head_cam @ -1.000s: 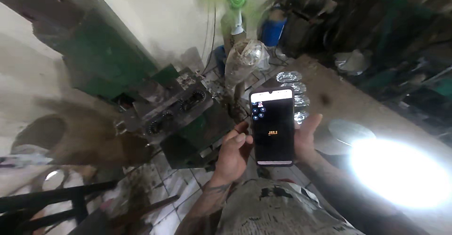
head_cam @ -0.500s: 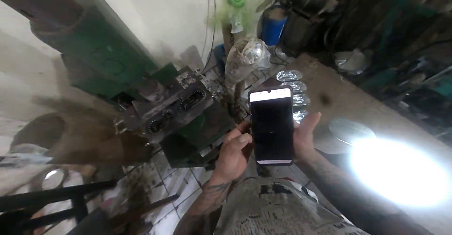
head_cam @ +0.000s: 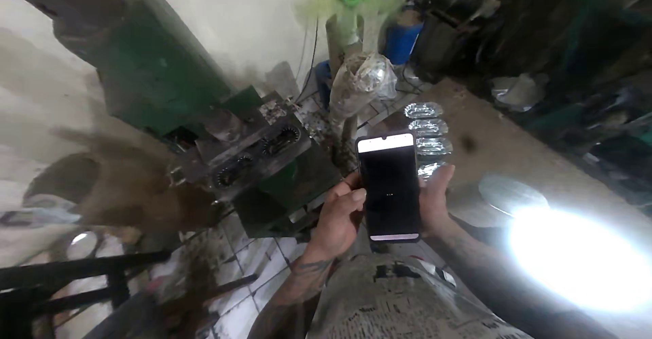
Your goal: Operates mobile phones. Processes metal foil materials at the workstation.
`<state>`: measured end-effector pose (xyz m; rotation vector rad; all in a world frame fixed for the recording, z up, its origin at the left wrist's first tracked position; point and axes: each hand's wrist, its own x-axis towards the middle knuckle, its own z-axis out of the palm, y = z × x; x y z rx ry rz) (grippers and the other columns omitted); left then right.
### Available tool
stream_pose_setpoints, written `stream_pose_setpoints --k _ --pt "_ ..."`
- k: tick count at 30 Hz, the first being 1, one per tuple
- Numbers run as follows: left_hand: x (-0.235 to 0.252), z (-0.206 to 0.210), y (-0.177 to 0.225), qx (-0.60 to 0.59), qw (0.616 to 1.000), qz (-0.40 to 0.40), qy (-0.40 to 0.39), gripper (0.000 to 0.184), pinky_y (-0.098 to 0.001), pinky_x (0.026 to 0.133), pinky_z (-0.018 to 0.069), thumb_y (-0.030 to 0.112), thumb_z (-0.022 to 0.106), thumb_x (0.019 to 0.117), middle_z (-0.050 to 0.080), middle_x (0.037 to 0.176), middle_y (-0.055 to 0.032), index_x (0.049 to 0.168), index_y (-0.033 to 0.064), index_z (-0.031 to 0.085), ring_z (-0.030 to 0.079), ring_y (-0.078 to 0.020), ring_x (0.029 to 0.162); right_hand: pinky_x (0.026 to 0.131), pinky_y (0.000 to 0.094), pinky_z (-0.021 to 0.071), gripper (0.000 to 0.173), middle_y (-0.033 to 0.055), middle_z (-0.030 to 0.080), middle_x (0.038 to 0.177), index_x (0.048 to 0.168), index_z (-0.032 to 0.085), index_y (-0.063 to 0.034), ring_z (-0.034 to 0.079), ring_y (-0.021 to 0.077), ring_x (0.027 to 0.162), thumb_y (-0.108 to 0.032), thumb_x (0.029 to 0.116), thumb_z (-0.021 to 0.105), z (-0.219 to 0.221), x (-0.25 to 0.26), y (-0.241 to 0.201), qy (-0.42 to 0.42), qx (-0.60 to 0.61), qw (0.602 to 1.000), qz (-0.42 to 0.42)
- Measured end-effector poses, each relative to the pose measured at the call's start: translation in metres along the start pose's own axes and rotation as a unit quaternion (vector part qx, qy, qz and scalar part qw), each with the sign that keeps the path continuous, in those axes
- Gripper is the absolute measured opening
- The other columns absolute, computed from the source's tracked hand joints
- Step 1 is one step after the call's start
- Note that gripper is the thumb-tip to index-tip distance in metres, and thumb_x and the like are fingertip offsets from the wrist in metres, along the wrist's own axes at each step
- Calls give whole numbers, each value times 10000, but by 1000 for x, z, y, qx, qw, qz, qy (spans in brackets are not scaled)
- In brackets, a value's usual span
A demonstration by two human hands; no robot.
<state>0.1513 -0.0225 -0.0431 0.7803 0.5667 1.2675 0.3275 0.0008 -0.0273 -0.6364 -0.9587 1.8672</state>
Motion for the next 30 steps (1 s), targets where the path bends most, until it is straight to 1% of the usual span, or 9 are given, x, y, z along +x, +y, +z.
stream_pose_setpoints --k 5,8,10,14,16,20,23,26,30 --pt "-2 -5 5 96 992 -69 -36 757 -342 1019 539 532 748 872 687 1219 -5 1402 66 473 650 -102 1143 860 327 621 753 -22 756 1067 1203 678 -263 719 86 1002 -865 862 379 -6 6 13 -30 40 997 59" --pt "-5 -10 4 144 984 -104 -8 757 -242 905 551 621 689 882 678 1192 47 1380 96 465 644 -31 1091 849 343 625 587 13 753 1062 1197 676 -235 724 113 982 -659 1035 304 -10 8 19 -14 69 995 75" --pt "-7 -8 3 171 975 -141 31 738 -239 895 539 590 598 936 641 1238 23 1433 74 421 615 -32 1113 862 383 627 572 39 745 1089 1263 619 -194 724 151 1000 -581 1073 242 -11 6 23 15 36 995 88" --pt "-9 -17 -6 136 983 -110 62 816 -370 1183 393 620 475 1000 481 1534 -66 1580 68 318 452 -115 1407 883 446 618 797 75 712 1205 1385 521 -174 697 220 1105 -783 969 219 -22 6 28 -29 -6 978 208" --pt "-8 -23 -10 122 986 -90 67 739 -397 1168 419 619 392 1026 538 1484 -56 1558 107 370 500 -138 1373 819 509 638 915 112 695 1257 1388 535 -179 696 294 1132 -894 857 325 -32 6 32 -99 33 955 277" --pt "-11 -24 -11 91 987 -102 89 798 -405 1159 428 704 394 987 537 1491 -39 1555 144 390 497 -143 1378 785 502 639 897 145 696 1237 1370 543 -156 702 315 1100 -869 897 273 -25 5 34 -72 49 947 309" --pt "-13 -23 -10 91 984 -109 111 765 -400 1148 441 669 392 1004 538 1489 -38 1564 148 374 506 -138 1370 786 501 641 902 165 695 1232 1385 527 -132 709 333 1086 -863 877 382 -24 7 35 -70 49 950 300" --pt "-13 -21 -9 79 983 -117 120 694 -395 1069 516 647 419 1006 638 1353 -30 1493 154 456 605 -140 1250 762 481 645 859 173 695 1225 1389 521 -136 716 330 1059 -814 949 229 -24 8 35 -83 43 951 296" --pt "-12 -22 -12 56 985 -115 113 766 -388 1046 531 614 572 956 648 1330 -44 1523 127 403 626 -147 1216 730 457 650 856 173 703 1208 1375 527 -129 727 323 1030 -782 972 148 -25 7 33 -83 44 952 292"
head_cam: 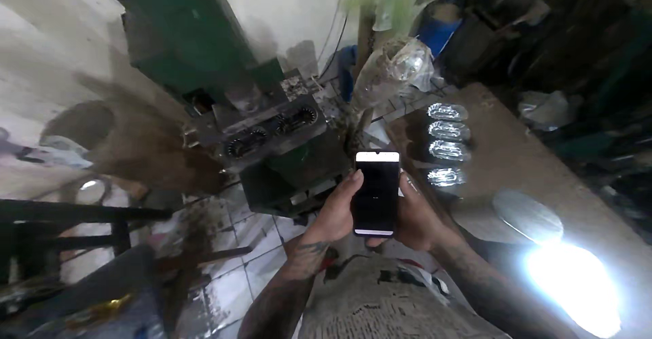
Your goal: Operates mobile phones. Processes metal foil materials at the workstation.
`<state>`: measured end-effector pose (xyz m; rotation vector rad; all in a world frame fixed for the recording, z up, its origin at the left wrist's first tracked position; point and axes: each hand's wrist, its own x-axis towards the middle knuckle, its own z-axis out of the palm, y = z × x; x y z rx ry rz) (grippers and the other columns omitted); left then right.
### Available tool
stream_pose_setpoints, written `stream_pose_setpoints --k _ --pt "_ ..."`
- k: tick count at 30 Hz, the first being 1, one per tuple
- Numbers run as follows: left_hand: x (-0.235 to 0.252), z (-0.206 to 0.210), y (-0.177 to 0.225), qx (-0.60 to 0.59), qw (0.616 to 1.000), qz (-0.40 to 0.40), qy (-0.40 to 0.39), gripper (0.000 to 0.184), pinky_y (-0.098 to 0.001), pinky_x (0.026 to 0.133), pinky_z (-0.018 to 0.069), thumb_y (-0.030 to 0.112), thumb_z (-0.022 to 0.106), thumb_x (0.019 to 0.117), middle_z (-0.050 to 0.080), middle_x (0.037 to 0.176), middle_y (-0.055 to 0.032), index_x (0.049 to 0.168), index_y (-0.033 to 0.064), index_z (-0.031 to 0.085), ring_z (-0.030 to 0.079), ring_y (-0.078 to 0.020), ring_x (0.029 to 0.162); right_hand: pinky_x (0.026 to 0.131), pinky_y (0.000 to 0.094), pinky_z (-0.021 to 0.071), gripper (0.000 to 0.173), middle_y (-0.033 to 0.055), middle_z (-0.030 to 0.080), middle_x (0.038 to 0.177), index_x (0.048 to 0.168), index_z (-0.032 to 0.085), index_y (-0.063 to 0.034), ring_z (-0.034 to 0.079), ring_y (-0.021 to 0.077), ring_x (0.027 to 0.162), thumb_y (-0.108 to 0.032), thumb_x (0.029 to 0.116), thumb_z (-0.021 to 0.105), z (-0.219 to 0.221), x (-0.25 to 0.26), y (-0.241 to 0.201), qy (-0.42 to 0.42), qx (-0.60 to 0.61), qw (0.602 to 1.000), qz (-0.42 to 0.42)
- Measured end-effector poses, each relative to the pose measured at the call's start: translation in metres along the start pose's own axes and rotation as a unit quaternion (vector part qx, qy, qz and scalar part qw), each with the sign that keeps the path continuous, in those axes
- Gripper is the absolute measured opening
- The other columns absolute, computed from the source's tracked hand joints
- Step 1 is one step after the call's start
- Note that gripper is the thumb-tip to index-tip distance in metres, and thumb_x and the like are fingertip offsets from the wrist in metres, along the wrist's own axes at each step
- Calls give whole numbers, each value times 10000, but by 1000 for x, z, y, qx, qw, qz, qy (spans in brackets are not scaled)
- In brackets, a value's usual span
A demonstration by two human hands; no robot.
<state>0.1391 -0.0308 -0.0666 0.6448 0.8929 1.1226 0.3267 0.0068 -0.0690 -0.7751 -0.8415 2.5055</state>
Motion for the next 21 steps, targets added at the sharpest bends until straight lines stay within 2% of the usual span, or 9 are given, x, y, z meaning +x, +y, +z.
stream_pose_setpoints --k 3,7,13,17,21 --pt "1 2 -1 9 1000 -8 7 780 -389 1087 495 574 560 975 589 1415 -60 1569 116 345 575 -148 1286 746 467 649 870 161 700 1225 1386 517 -129 722 320 1053 -822 942 233 -3 -1 0 -6 -5 1000 -5" --pt "3 5 -1 4 1000 -6 3 808 -399 1052 525 608 626 925 642 1337 -57 1530 123 398 623 -161 1221 735 454 651 895 156 705 1214 1382 523 -135 727 310 1040 -859 896 324 -4 -4 -2 -6 -11 1000 -12" --pt "2 8 1 -4 1000 -3 -6 745 -392 1057 520 573 607 949 645 1333 -46 1527 148 408 618 -151 1228 738 460 650 888 156 701 1224 1391 519 -135 725 312 1044 -838 928 236 -8 -5 -2 -14 -9 1000 -4" --pt "3 9 -1 -15 1000 -1 -19 752 -409 1028 545 587 625 938 668 1290 -66 1502 132 426 649 -177 1184 742 464 649 914 156 697 1235 1392 522 -137 721 314 1057 -866 899 273 -12 -4 -1 -28 -9 1000 -3" --pt "2 12 1 -15 1000 8 -24 696 -386 1037 539 583 620 946 675 1280 -36 1471 155 464 646 -155 1191 740 458 651 914 153 697 1233 1389 528 -137 723 310 1053 -870 888 310 -13 -5 -3 -37 -9 999 -5"
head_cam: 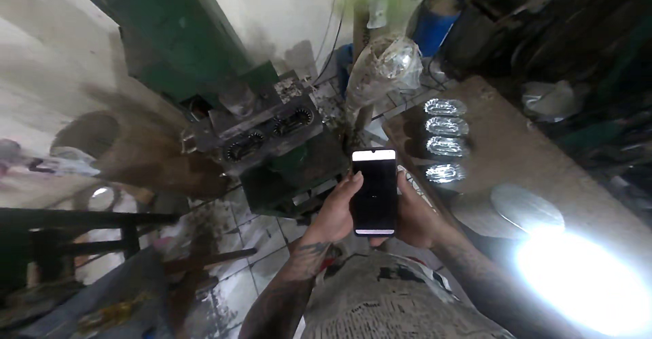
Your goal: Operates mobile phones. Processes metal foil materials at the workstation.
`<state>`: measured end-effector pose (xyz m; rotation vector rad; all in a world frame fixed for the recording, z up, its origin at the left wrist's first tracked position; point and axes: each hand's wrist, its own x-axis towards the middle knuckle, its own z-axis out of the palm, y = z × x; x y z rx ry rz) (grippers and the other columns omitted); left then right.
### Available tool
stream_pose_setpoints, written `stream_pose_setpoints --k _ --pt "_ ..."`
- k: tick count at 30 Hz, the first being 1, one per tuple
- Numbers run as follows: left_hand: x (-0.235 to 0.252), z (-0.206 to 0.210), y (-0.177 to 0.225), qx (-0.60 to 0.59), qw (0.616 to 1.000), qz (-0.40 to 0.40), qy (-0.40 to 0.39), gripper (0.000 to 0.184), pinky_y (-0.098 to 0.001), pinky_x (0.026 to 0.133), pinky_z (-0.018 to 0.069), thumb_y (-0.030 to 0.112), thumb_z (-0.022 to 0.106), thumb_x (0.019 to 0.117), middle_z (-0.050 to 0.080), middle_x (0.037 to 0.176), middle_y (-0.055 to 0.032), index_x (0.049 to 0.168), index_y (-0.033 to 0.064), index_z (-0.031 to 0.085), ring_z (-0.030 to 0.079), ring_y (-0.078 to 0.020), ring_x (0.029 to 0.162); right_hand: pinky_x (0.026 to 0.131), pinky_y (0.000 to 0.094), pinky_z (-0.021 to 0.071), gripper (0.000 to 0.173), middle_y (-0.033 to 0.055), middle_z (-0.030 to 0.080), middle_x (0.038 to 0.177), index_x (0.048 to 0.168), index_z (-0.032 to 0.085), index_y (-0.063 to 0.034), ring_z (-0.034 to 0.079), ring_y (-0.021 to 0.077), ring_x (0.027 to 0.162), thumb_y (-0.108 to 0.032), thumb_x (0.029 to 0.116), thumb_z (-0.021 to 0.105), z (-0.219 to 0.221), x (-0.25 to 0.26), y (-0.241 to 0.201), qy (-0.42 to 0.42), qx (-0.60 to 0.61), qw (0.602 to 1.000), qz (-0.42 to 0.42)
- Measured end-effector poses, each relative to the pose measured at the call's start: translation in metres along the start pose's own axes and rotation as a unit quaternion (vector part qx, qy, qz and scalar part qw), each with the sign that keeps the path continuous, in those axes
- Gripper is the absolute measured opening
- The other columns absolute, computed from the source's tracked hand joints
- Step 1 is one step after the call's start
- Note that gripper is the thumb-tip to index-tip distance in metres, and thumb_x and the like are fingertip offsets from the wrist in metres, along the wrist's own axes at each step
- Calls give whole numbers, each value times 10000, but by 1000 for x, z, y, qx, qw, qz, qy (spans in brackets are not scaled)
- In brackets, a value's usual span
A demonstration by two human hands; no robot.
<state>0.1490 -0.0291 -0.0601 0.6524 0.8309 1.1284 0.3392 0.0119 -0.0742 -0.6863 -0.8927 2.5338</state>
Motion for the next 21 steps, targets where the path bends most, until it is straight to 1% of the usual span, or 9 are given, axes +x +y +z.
stream_pose_setpoints --k 2,5,8,11,14,15,18,21 --pt "0 1 2 -2 1000 0 -3 689 -385 1028 547 594 630 937 685 1263 -37 1455 164 482 653 -155 1182 739 455 651 899 150 697 1235 1387 526 -139 723 307 1056 -858 902 290 0 -1 -1 2 -2 1000 2" --pt "0 5 2 -3 1000 -9 16 636 -384 1014 555 532 597 969 684 1256 -39 1469 163 464 658 -153 1167 739 450 652 916 147 706 1220 1377 536 -129 726 302 1053 -867 894 289 0 -1 -2 13 -5 1000 9" --pt "-1 5 2 1 1000 -13 18 653 -386 1022 549 540 592 972 677 1275 -43 1484 160 450 652 -158 1179 732 449 652 886 154 702 1225 1378 534 -128 724 304 1058 -831 934 226 1 -2 -3 11 -2 1000 10" --pt "-2 4 3 5 1000 -12 15 703 -381 1033 541 565 613 952 667 1295 -31 1500 164 432 642 -151 1197 747 463 650 887 155 697 1238 1383 535 -132 718 311 1076 -841 922 267 0 -2 -2 3 4 1000 9" --pt "-3 4 4 4 1000 -10 13 701 -381 1030 544 571 618 945 669 1291 -28 1491 168 443 642 -146 1197 752 454 650 870 154 695 1242 1389 525 -137 717 306 1078 -805 956 176 1 -1 -4 -3 -3 1000 10" --pt "-3 4 5 0 1000 -8 8 689 -386 1026 548 575 622 943 676 1280 -32 1476 169 462 649 -152 1189 750 454 650 869 155 695 1242 1388 526 -138 718 307 1076 -808 954 183 1 -1 -4 -4 -4 1000 9" --pt "-3 2 5 -14 1000 -2 -8 672 -401 1018 554 580 629 942 689 1253 -54 1446 156 497 663 -174 1166 749 462 651 877 156 695 1242 1385 533 -143 718 311 1077 -840 922 270 1 0 -5 -7 -1 1000 8" --pt "-3 0 5 -14 1000 -7 -8 664 -406 1021 552 567 620 950 685 1262 -54 1457 161 483 659 -177 1176 761 468 650 888 157 689 1253 1394 530 -144 713 314 1089 -850 909 293 1 1 -4 -17 4 1000 8"
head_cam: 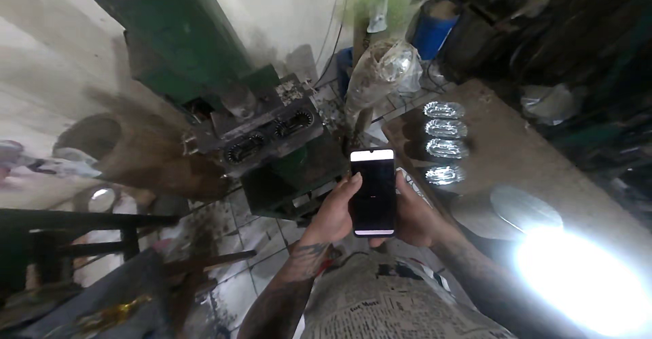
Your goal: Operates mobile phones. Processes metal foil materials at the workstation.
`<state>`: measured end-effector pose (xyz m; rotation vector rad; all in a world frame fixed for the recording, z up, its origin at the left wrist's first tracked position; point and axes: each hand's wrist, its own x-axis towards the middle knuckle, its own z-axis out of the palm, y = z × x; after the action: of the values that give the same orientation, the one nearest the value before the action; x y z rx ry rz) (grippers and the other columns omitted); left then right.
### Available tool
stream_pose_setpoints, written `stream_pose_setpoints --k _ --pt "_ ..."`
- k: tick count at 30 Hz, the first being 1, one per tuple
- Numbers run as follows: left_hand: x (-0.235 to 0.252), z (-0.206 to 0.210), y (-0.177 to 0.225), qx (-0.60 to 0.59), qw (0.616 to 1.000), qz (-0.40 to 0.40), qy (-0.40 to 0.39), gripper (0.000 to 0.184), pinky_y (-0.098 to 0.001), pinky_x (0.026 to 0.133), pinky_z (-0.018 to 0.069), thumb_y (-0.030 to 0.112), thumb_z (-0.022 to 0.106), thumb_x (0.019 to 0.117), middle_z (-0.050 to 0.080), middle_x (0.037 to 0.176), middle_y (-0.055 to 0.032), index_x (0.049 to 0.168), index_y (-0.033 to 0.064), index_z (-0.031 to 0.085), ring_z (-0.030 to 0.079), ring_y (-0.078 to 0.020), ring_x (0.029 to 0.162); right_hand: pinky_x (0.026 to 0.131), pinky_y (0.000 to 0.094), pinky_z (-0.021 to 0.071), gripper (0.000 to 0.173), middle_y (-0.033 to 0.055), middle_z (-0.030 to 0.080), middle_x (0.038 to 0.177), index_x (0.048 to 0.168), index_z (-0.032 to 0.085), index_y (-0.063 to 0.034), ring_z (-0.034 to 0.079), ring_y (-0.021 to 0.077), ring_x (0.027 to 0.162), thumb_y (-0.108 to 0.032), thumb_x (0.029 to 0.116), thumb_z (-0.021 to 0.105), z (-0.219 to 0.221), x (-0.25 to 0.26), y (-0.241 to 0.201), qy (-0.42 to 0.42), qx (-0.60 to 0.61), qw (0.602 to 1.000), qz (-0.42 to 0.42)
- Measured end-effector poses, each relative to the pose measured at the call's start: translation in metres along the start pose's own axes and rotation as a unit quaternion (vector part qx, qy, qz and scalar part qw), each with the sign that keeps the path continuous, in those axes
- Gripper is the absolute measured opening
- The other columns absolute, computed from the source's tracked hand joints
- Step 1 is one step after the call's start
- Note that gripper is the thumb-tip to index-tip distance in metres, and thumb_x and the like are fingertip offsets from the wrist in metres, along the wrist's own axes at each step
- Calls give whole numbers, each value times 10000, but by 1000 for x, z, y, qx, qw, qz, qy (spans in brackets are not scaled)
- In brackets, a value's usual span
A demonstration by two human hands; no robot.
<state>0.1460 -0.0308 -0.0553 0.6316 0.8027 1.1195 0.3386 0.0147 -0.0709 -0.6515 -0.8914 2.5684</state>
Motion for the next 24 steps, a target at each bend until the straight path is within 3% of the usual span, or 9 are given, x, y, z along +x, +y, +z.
stream_pose_setpoints --k 6,9,12,14,15,17,20,22,24 --pt "-2 -3 0 1 1000 -11 12 725 -420 1027 547 583 639 929 675 1284 -69 1484 156 451 653 -187 1189 760 476 649 885 156 689 1253 1394 529 -148 713 317 1087 -854 896 334 2 2 1 -1 6 1000 1" --pt "-3 0 2 9 1000 -15 19 724 -409 1041 536 590 615 942 664 1295 -72 1470 120 465 637 -179 1207 783 481 647 861 154 687 1260 1404 520 -147 708 317 1104 -826 932 277 6 -1 0 8 9 1000 8" --pt "-5 8 7 23 999 -31 37 661 -387 1027 543 605 546 972 673 1267 -60 1408 108 524 636 -166 1199 811 483 633 752 139 670 1265 1422 466 -160 689 305 1125 -708 1019 147 24 -7 -10 55 11 998 30" --pt "-4 1 1 2 999 -26 24 604 -412 1019 552 558 531 994 676 1269 -69 1427 138 496 649 -183 1188 840 504 629 757 140 678 1267 1419 483 -142 688 311 1138 -724 1012 219 21 -8 -8 36 13 999 19" --pt "-3 -1 -1 -7 1000 -20 13 575 -426 1019 554 540 496 1014 677 1273 -85 1433 146 496 655 -200 1187 820 490 632 725 134 678 1258 1413 466 -142 692 305 1126 -694 1027 198 24 -9 -10 37 8 999 16" --pt "-2 -2 -2 2 1000 -14 2 612 -445 1033 546 579 414 1036 667 1298 -112 1448 135 500 643 -224 1214 785 478 637 692 134 683 1245 1400 467 -147 700 306 1102 -661 1040 176 27 -10 -11 50 6 999 16" --pt "-2 7 4 47 999 -16 12 694 -409 1033 539 654 294 1028 662 1299 -79 1448 136 486 626 -194 1227 768 477 640 686 142 682 1245 1396 471 -148 703 315 1095 -632 1054 127 26 -9 -12 53 14 998 18" --pt "-1 6 4 42 999 -7 -12 716 -408 1033 541 678 294 1018 667 1294 -75 1439 137 499 631 -192 1221 759 472 643 693 146 686 1238 1388 480 -146 706 317 1089 -627 1056 108 26 -10 -13 52 12 998 16" --pt "0 2 2 24 999 -5 -37 754 -415 1041 535 729 382 974 666 1295 -74 1425 140 518 628 -196 1226 759 471 645 678 149 679 1256 1403 473 -154 702 322 1104 -638 1054 151 24 -9 -13 44 14 999 12"
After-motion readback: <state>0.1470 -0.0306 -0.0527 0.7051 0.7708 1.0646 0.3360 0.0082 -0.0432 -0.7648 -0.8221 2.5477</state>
